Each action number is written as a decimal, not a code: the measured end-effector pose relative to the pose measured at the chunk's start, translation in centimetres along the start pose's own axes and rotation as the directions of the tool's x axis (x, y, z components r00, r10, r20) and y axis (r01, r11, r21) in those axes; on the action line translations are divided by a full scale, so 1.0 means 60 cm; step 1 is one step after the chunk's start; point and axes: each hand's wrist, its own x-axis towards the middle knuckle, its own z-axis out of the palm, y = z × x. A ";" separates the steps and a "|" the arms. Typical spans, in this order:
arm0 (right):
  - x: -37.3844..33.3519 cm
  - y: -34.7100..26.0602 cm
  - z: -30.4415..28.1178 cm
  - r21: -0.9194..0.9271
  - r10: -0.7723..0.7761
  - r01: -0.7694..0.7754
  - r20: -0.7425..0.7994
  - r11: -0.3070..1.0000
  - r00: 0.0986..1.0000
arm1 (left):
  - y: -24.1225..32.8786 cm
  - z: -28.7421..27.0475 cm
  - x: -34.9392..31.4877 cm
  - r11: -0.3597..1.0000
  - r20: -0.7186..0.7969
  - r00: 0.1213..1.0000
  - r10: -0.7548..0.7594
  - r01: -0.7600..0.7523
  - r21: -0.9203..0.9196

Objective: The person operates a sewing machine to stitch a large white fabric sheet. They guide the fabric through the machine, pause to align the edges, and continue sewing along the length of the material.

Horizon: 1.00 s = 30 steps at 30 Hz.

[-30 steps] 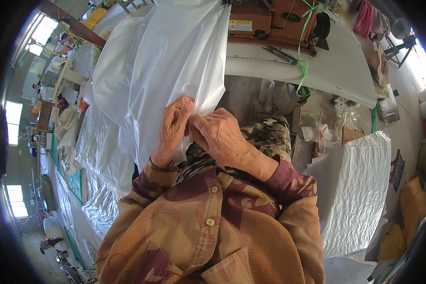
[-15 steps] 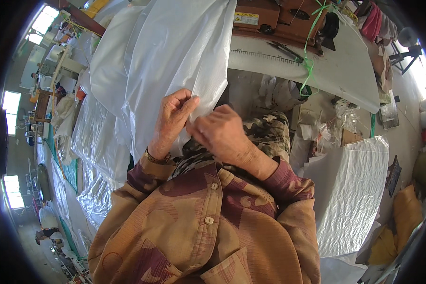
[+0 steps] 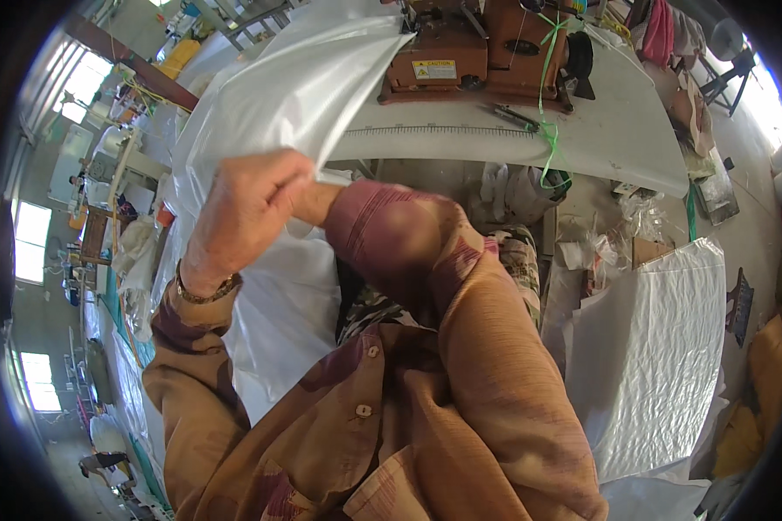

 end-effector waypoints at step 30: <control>-0.203 0.133 -0.164 -0.589 -0.612 0.324 -0.391 0.740 0.687 | -0.031 0.316 -0.145 0.425 -0.132 0.606 -0.784 0.369 -0.827</control>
